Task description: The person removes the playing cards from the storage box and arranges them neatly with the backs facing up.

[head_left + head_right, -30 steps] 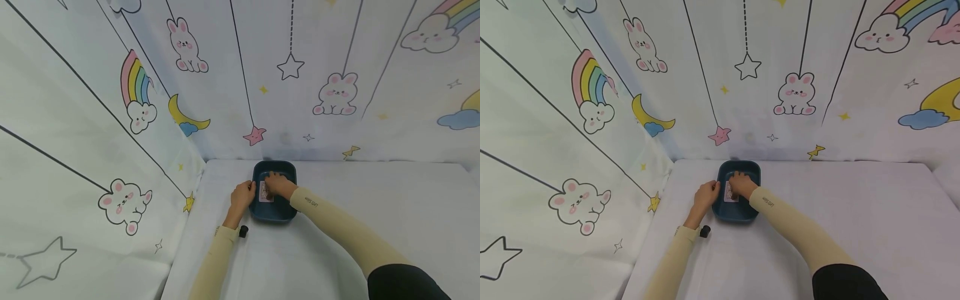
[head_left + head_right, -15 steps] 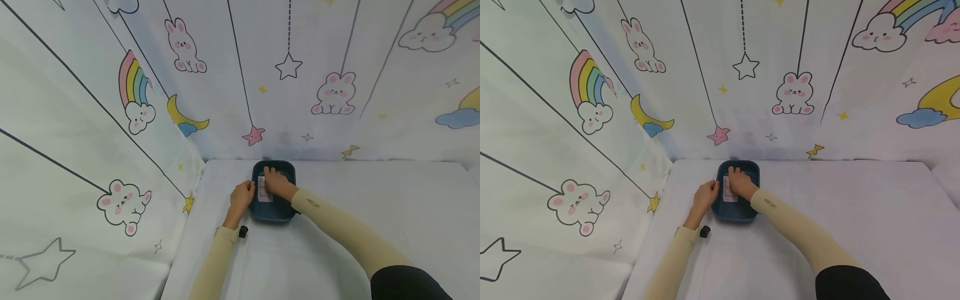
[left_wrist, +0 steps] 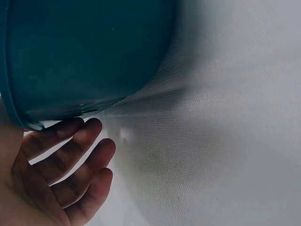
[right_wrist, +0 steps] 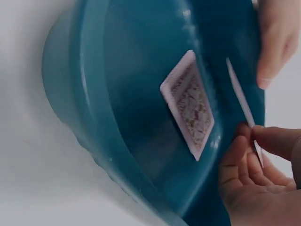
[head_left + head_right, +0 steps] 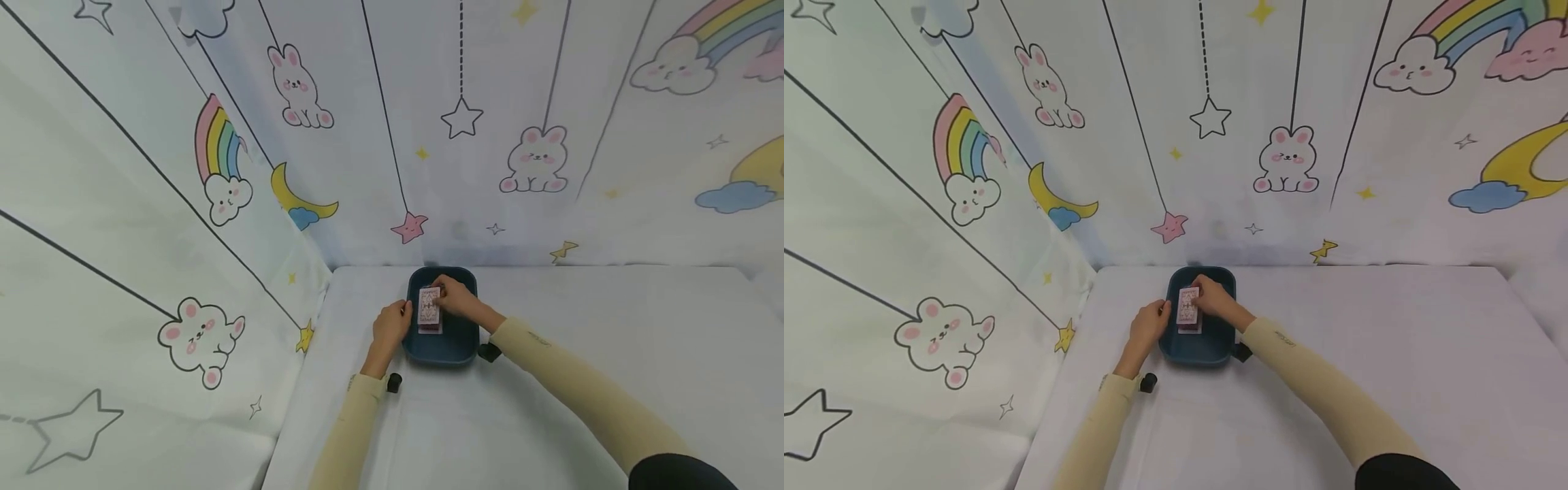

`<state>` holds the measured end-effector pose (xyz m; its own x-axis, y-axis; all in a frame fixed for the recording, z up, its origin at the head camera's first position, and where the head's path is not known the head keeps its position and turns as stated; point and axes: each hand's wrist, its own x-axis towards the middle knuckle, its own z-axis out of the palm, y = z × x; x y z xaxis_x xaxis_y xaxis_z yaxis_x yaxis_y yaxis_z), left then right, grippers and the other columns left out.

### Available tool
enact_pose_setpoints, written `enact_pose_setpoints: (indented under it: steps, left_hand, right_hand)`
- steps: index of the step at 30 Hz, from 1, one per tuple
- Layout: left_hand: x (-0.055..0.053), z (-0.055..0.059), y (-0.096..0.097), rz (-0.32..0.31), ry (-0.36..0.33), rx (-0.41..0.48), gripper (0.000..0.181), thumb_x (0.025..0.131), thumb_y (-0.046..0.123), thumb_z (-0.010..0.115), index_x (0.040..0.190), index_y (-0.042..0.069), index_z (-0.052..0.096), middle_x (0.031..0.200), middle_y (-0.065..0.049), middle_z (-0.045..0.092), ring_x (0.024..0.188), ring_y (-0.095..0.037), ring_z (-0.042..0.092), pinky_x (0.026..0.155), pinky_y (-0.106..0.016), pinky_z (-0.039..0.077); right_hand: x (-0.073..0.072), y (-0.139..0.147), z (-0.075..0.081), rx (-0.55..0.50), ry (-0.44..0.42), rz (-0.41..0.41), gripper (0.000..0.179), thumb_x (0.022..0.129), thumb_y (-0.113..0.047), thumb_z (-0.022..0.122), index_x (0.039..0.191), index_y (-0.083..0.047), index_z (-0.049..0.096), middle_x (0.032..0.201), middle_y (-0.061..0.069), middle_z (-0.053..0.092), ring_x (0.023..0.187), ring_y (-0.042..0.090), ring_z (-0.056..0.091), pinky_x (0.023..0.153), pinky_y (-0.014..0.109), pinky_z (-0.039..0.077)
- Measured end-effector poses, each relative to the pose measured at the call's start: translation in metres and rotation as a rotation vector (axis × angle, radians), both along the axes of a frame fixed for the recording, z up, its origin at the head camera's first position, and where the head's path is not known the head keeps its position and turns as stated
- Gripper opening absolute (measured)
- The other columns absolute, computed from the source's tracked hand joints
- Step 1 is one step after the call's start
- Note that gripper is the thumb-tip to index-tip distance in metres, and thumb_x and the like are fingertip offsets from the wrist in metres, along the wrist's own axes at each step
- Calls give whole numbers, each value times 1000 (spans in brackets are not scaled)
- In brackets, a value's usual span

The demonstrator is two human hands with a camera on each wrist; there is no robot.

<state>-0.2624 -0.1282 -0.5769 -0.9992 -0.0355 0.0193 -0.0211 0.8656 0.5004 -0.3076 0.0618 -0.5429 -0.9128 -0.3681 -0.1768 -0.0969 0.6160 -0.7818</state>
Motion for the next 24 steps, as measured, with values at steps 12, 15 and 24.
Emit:
enact_pose_setpoints:
  steps: [12,15,24]
  left_hand:
    - [1,-1,4,23,-19,-10,38,106,38,45,90,12,67,85,-6,71,67,-19,61,58,-34,44]
    - [1,-1,5,29,-15,-8,37,106,38,46,91,12,68,84,-6,71,67,-19,60,57,-35,43]
    - [2,1,5,33,-8,-2,36,105,37,48,92,10,69,84,-7,71,68,-22,62,58,-38,45]
  right_hand:
    - [14,28,17,-200,-64,-17,41,100,-15,61,139,-4,51,102,17,68,98,39,66,81,45,56]
    - [16,34,18,-194,-63,-13,42,100,-16,61,139,-5,51,103,17,69,99,38,65,81,46,55]
    - [19,52,27,-214,-51,11,44,101,-17,60,142,-4,48,105,19,69,102,42,64,84,50,54]
